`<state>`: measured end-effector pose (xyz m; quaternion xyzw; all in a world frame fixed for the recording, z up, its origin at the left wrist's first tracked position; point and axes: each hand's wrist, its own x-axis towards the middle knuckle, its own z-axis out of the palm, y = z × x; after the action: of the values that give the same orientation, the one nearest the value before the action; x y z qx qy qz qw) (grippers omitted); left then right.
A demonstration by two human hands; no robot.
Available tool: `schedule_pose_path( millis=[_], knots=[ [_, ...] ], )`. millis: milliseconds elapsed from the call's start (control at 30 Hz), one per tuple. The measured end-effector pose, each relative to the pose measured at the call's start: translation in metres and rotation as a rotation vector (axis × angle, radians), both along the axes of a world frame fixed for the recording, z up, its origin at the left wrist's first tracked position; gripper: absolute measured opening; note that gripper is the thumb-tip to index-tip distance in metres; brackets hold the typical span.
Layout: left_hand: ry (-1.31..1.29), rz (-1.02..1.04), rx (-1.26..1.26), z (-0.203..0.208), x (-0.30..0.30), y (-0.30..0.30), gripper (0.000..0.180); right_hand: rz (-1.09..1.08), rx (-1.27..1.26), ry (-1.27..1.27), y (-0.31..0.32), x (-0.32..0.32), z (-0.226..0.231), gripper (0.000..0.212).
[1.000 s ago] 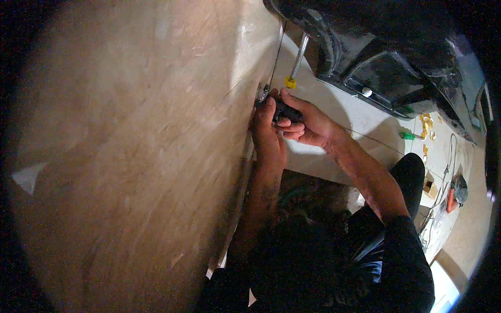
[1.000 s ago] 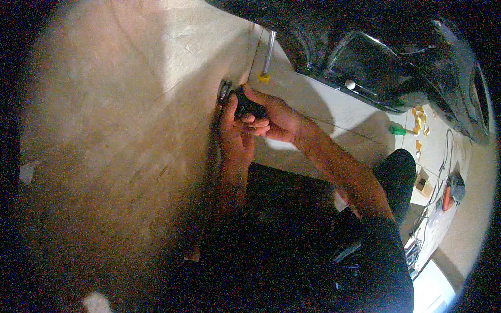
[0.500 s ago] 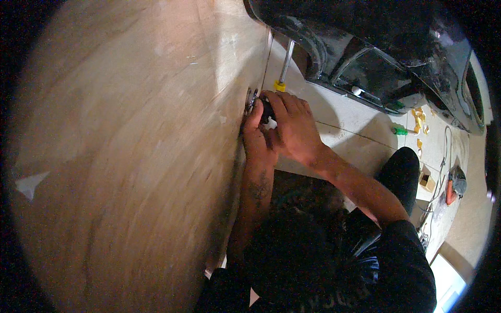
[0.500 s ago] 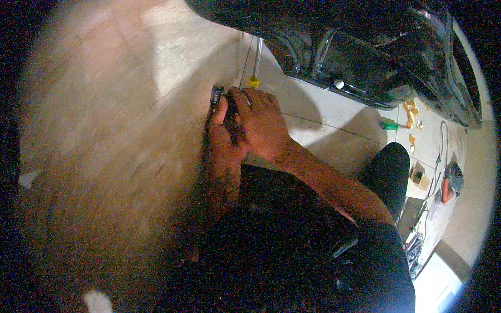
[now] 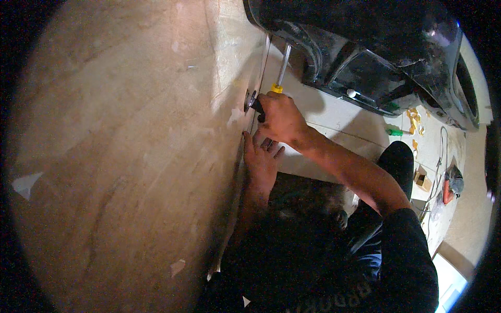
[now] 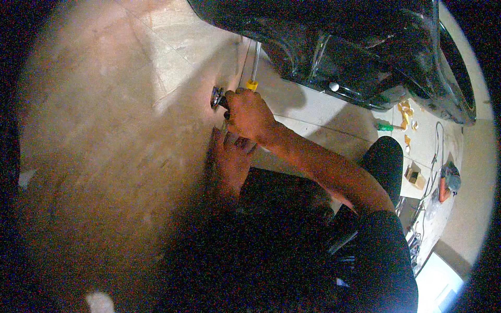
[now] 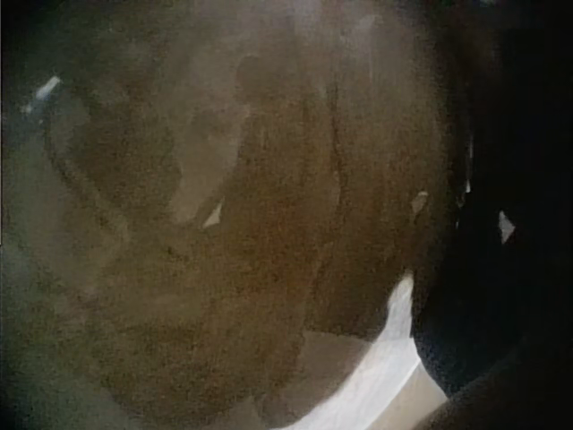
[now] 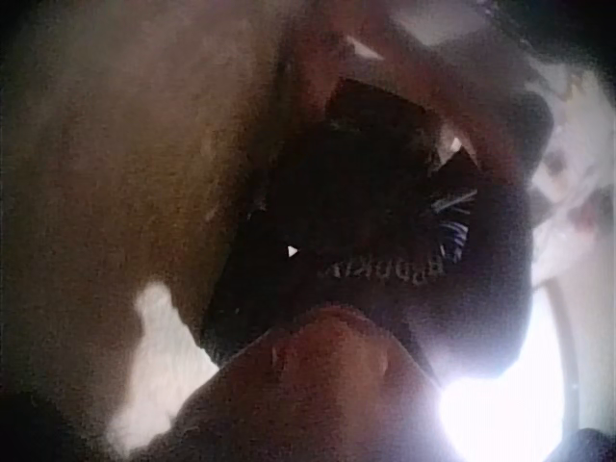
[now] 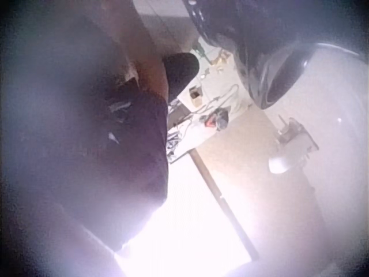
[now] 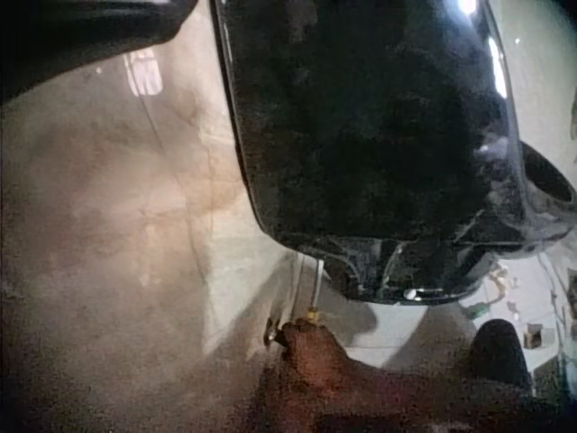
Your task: The person applies sealant tape to the threads of a plumbing valve and attempts to install it into a wall outlet next to a black toilet.
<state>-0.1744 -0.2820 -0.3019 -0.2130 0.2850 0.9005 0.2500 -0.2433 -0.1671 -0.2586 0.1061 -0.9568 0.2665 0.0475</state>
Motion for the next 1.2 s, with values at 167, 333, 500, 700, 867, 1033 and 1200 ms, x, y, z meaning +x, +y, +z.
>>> schedule_pose_path(
  millis=[167, 333, 500, 700, 867, 1033, 1200],
  knots=[
    [-0.033, -0.005, -0.031, 0.005, -0.002, 0.004, 0.064, 0.12, -0.313, -0.249, 0.006, -0.012, 0.0, 0.02],
    [-0.036, -0.023, 0.026, -0.005, -0.004, 0.007, 0.054, 0.306, -0.84, -0.742, 0.017, -0.025, -0.011, 0.011],
    [-0.126, 0.043, 0.031, 0.01, -0.009, 0.007, 0.044, 0.493, -1.466, -1.403, 0.025, -0.031, -0.034, 0.009],
    [-0.028, -0.087, 0.027, -0.013, -0.009, -0.01, 0.044, 0.335, -1.361, -1.163, 0.017, -0.014, -0.003, 0.019],
    [0.023, -0.125, -0.017, -0.009, -0.012, -0.022, 0.037, -0.174, -0.807, -0.511, 0.002, 0.009, 0.012, 0.053],
    [0.083, -0.196, 0.028, -0.013, -0.008, -0.019, 0.034, -0.11, -0.582, -0.048, 0.002, 0.006, -0.007, 0.059],
    [0.152, -0.161, 0.521, -0.028, -0.017, -0.02, 0.033, -0.012, -1.482, -1.126, 0.013, -0.01, -0.013, 0.055]
  ],
)
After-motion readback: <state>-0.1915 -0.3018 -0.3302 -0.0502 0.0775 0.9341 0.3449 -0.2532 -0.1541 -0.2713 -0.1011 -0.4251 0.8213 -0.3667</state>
